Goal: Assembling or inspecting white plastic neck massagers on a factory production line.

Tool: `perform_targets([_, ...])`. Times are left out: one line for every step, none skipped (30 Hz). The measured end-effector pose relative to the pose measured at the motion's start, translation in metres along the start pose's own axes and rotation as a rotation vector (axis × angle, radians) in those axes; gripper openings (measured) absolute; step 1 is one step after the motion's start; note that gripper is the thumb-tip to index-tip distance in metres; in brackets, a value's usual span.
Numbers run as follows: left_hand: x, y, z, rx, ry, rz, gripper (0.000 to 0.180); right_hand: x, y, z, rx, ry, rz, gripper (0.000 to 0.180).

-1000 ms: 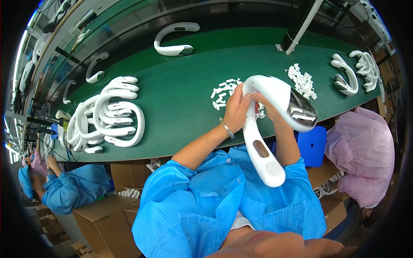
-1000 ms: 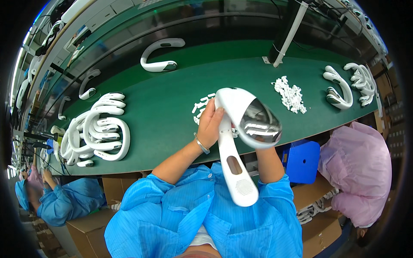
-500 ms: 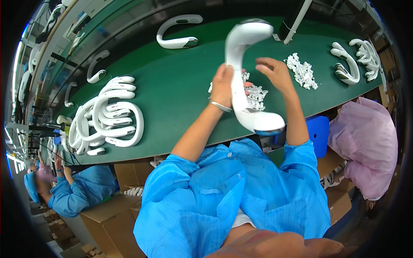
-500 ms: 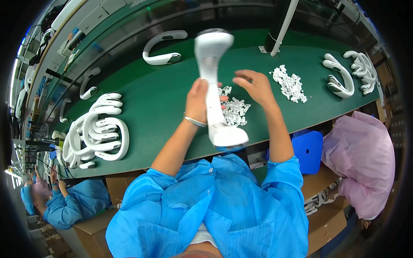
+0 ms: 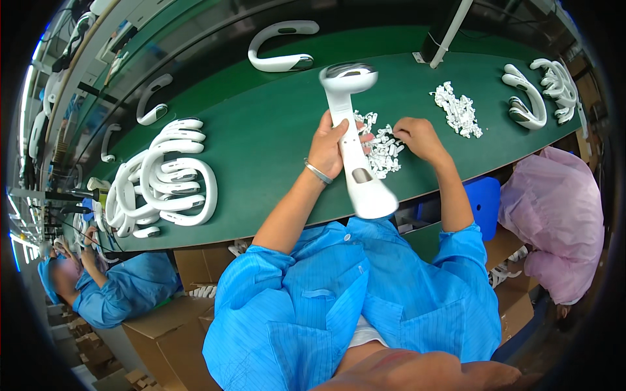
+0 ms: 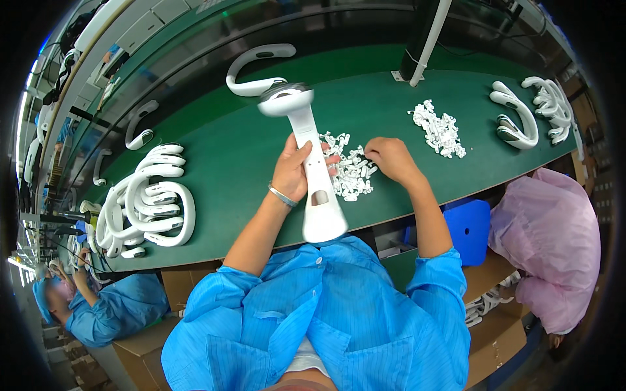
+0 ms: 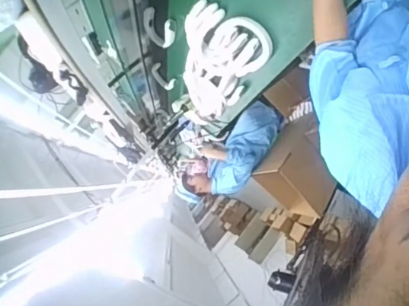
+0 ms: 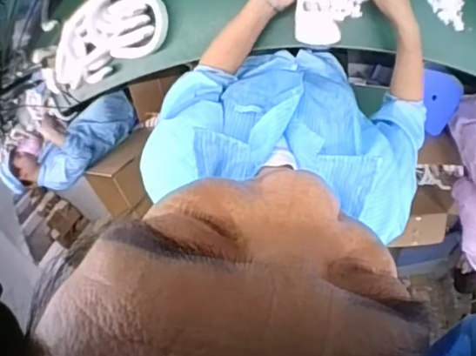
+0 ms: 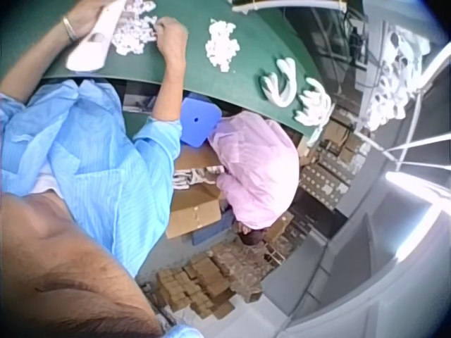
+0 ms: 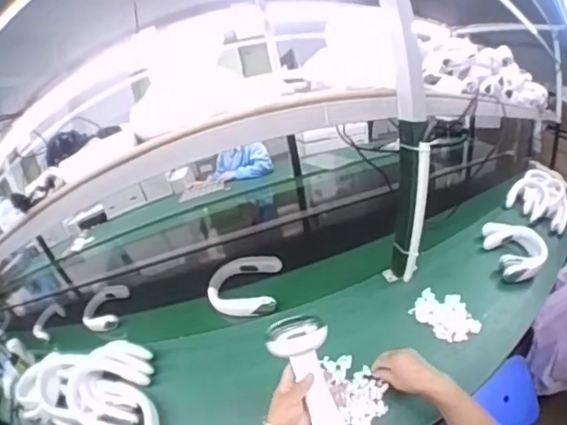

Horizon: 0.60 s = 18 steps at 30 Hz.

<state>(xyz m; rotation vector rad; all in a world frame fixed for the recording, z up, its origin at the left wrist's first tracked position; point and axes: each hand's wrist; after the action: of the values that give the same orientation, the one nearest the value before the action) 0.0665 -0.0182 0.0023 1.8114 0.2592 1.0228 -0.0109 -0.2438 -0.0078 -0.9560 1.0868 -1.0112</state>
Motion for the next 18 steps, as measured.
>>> perform_targets([-0.002,0.003,-0.002,-0.005,-0.063,-0.048,0.038,-0.002,-0.002,-0.002,-0.03,0.199,0.275,0.008])
perform_targets([-0.006,-0.002,0.0,-0.006,-0.073,-0.013,0.037,-0.003,-0.003,-0.004,-0.06,0.397,0.551,0.009])
perform_targets([-0.008,-0.004,0.001,-0.005,-0.071,-0.013,0.037,-0.003,-0.003,-0.004,-0.06,0.395,0.551,0.009])
perform_targets([-0.011,-0.006,0.002,0.052,-0.089,0.102,0.035,-0.003,-0.003,-0.006,-0.004,0.404,0.745,0.01])
perform_targets([-0.012,-0.006,0.003,0.11,-0.107,0.216,0.034,-0.003,-0.003,-0.007,0.053,0.411,0.939,0.012])
perform_targets([-0.012,-0.006,0.004,0.126,-0.131,0.226,0.029,-0.006,-0.005,-0.007,0.053,0.411,0.939,0.012])
perform_targets([-0.013,-0.004,0.004,0.126,-0.13,0.225,0.029,-0.01,-0.008,-0.006,0.06,0.436,1.045,0.013])
perform_targets([-0.014,-0.003,0.004,0.078,-0.109,0.206,0.031,-0.014,-0.011,-0.006,0.068,0.461,1.152,0.014])
perform_targets([-0.014,-0.001,0.003,0.031,-0.088,0.186,0.032,-0.02,-0.013,-0.006,0.067,0.46,1.152,0.014])
perform_targets([-0.012,0.003,0.003,0.007,-0.092,0.131,0.036,-0.027,-0.015,-0.006,0.071,0.479,1.242,0.014])
perform_targets([-0.012,0.006,0.003,0.008,-0.089,0.129,0.036,-0.034,-0.017,-0.006,0.075,0.499,1.333,0.014])
perform_targets([-0.014,0.008,0.003,0.004,-0.052,0.073,0.036,-0.042,-0.018,-0.006,0.072,0.497,1.332,0.014])
perform_targets([-0.016,0.01,0.004,-0.002,-0.016,0.017,0.036,-0.05,-0.019,-0.007,0.068,0.454,1.308,0.015])
perform_targets([-0.018,0.009,0.005,-0.029,-0.022,-0.008,0.032,-0.057,-0.019,-0.006,0.064,0.412,1.284,0.016])
perform_targets([-0.02,0.01,0.003,-0.029,-0.021,-0.007,0.032,-0.062,-0.018,-0.005,0.064,0.411,1.283,0.016])
perform_targets([-0.024,0.013,0.001,-0.056,-0.019,-0.063,0.031,-0.066,-0.015,-0.004,0.081,0.402,1.233,0.015])
perform_targets([-0.027,0.015,0.0,-0.084,-0.016,-0.118,0.029,-0.07,-0.013,-0.003,0.097,0.393,1.183,0.014])
perform_targets([-0.032,0.01,0.001,-0.113,-0.024,-0.084,0.028,-0.075,-0.012,-0.002,0.125,0.428,1.161,0.01])
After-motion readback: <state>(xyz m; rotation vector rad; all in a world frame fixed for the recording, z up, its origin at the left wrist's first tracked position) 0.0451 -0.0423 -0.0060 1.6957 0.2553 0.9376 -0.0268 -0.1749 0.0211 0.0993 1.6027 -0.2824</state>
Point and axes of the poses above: each hand's wrist, its own z-axis towards the middle knuckle, its own y-axis out of the palm, x = y × z, and after that the axes turned 12 degrees about -z, right-handed
